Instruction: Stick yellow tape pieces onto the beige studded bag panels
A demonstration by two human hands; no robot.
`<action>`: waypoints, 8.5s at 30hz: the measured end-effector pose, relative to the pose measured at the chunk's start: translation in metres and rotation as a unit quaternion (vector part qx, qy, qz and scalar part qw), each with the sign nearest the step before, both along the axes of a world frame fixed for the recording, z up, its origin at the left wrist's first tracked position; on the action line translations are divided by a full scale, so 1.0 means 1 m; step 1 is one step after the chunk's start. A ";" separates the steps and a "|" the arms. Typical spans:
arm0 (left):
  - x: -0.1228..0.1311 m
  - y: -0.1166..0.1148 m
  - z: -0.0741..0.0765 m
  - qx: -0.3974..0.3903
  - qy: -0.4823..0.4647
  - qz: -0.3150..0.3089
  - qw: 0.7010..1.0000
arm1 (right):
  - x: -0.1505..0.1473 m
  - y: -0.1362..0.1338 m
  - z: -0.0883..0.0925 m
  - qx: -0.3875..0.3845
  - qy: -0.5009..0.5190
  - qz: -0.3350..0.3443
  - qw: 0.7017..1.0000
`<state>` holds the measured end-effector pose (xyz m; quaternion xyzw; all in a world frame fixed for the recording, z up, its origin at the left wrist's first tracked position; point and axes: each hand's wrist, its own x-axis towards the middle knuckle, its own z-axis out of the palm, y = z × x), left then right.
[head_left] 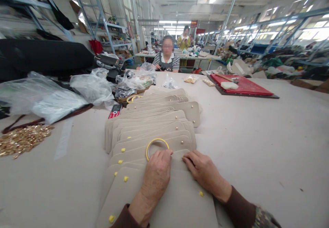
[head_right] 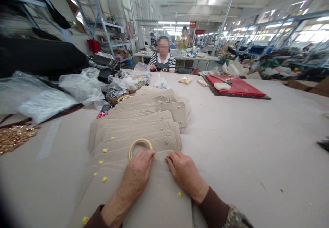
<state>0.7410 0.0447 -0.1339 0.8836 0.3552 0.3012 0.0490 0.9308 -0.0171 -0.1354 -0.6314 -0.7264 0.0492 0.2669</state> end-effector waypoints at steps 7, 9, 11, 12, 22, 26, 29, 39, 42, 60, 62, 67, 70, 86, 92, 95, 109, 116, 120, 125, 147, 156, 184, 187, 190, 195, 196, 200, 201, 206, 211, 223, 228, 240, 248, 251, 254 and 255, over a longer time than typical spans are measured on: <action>0.000 -0.001 0.002 0.006 -0.001 -0.001 1.000 | -0.004 0.007 0.013 -0.084 0.011 -0.048 0.995; 0.000 -0.001 0.003 0.012 0.002 -0.001 1.000 | -0.008 0.008 0.015 -0.092 0.011 -0.069 0.993; 0.000 -0.001 0.003 0.019 0.006 0.001 1.000 | -0.011 0.009 0.015 -0.097 0.022 -0.094 0.991; 0.000 -0.001 0.003 0.023 0.008 0.004 1.000 | -0.011 0.009 0.015 -0.098 0.033 -0.103 0.989; -0.001 0.005 0.004 0.038 0.023 0.012 0.999 | 0.022 0.016 0.014 -0.229 0.386 -0.070 0.891; -0.002 0.002 0.006 0.040 0.035 -0.030 0.998 | 0.024 0.013 0.021 -0.232 0.370 -0.052 0.898; -0.002 0.000 0.006 0.039 0.041 -0.051 0.997 | 0.026 0.000 0.028 -0.183 0.266 -0.062 0.944; -0.006 0.005 0.001 0.013 0.021 -0.030 0.999 | 0.000 -0.078 0.064 -0.128 0.207 0.018 0.970; -0.005 0.005 0.002 0.009 0.021 -0.020 1.000 | 0.000 -0.085 0.069 -0.127 0.185 0.072 0.972; -0.002 0.002 0.012 -0.091 0.004 -0.140 0.986 | 0.024 -0.048 0.018 -0.175 0.326 -0.102 0.924; -0.002 0.001 0.013 -0.098 0.010 -0.141 0.985 | 0.025 -0.038 0.019 -0.173 0.325 -0.077 0.927; -0.003 -0.006 0.014 -0.107 0.037 -0.175 0.978 | 0.025 -0.020 0.018 -0.183 0.369 -0.057 0.909; -0.006 -0.009 0.016 -0.079 0.009 -0.189 0.979 | 0.025 -0.019 0.018 -0.152 0.379 -0.059 0.911; -0.014 -0.035 0.039 -0.049 0.001 -0.147 0.988 | -0.018 -0.034 0.045 0.036 0.247 0.108 0.962; -0.014 -0.042 0.038 -0.006 -0.006 -0.131 0.991 | -0.024 -0.036 0.032 0.132 0.144 0.122 0.973; -0.014 -0.046 0.040 -0.023 -0.033 -0.110 0.993 | -0.027 -0.038 0.031 0.178 0.097 0.099 0.974; 0.001 -0.061 0.045 0.001 -0.109 -0.110 0.988 | -0.008 -0.025 0.038 -0.182 0.540 -0.154 0.807; -0.002 -0.046 0.019 0.000 0.112 -0.040 0.993 | 0.025 -0.024 0.023 -0.284 0.460 -0.120 0.832; 0.000 -0.043 0.011 -0.022 0.163 -0.037 0.986 | 0.020 -0.025 0.020 -0.288 0.376 -0.104 0.874; 0.000 -0.044 0.013 -0.023 0.158 -0.042 0.986 | 0.012 -0.023 0.028 -0.213 0.228 -0.067 0.948; 0.002 -0.039 0.014 -0.003 0.150 -0.034 0.988 | 0.011 -0.037 0.015 -0.071 0.051 -0.018 0.996; -0.009 -0.033 0.021 0.017 0.049 -0.045 0.998 | 0.006 -0.022 0.021 -0.122 0.046 -0.055 0.990; 0.001 -0.042 0.045 -0.042 -0.077 -0.075 0.993 | -0.028 -0.022 0.038 0.058 0.263 -0.009 0.963; 0.003 -0.043 0.046 -0.012 -0.098 -0.103 0.990 | -0.015 -0.015 0.036 -0.081 0.433 -0.098 0.892; 0.005 -0.040 0.039 0.028 -0.054 -0.081 0.995 | 0.007 -0.007 0.026 -0.120 0.491 -0.131 0.853; 0.010 -0.028 0.022 -0.007 0.171 -0.024 0.985 | 0.022 -0.001 0.009 -0.147 0.462 -0.118 0.867; 0.011 -0.027 0.021 -0.023 0.197 -0.025 0.980 | 0.021 0.000 0.007 -0.144 0.443 -0.116 0.877; 0.012 -0.028 0.022 -0.043 0.224 -0.036 0.973 | 0.014 0.002 0.009 -0.103 0.321 -0.111 0.935; 0.012 -0.028 0.023 -0.047 0.224 -0.036 0.973 | 0.013 0.003 0.010 -0.086 0.290 -0.109 0.947; 0.011 -0.030 0.024 -0.064 0.236 -0.036 0.969 | 0.007 0.008 0.009 -0.036 0.158 -0.093 0.982; 0.011 -0.029 0.021 -0.059 0.238 -0.035 0.969 | 0.009 0.010 0.006 -0.035 0.136 -0.118 0.983; 0.011 -0.026 0.022 -0.048 0.229 -0.032 0.972 | 0.007 0.001 0.000 0.005 0.056 -0.098 0.994; -0.002 -0.020 -0.002 -0.006 0.167 -0.056 0.984 | -0.004 0.013 0.011 -0.041 -0.020 -0.148 0.988; -0.010 -0.012 0.021 0.093 -0.089 -0.036 0.991 | 0.012 -0.010 0.033 -0.100 0.227 -0.053 0.967; -0.014 -0.028 0.024 0.012 -0.063 -0.052 0.997 | -0.011 -0.012 0.043 0.073 0.200 0.112 0.971; -0.013 -0.029 0.024 0.023 -0.055 -0.053 0.997 | -0.018 -0.010 0.041 0.091 0.151 0.151 0.973; -0.013 -0.031 0.022 0.032 -0.052 -0.052 0.997 | -0.021 -0.009 0.038 0.105 0.119 0.162 0.974; -0.013 -0.032 0.023 0.026 -0.052 -0.054 0.997 | -0.022 -0.009 0.036 0.114 0.112 0.158 0.974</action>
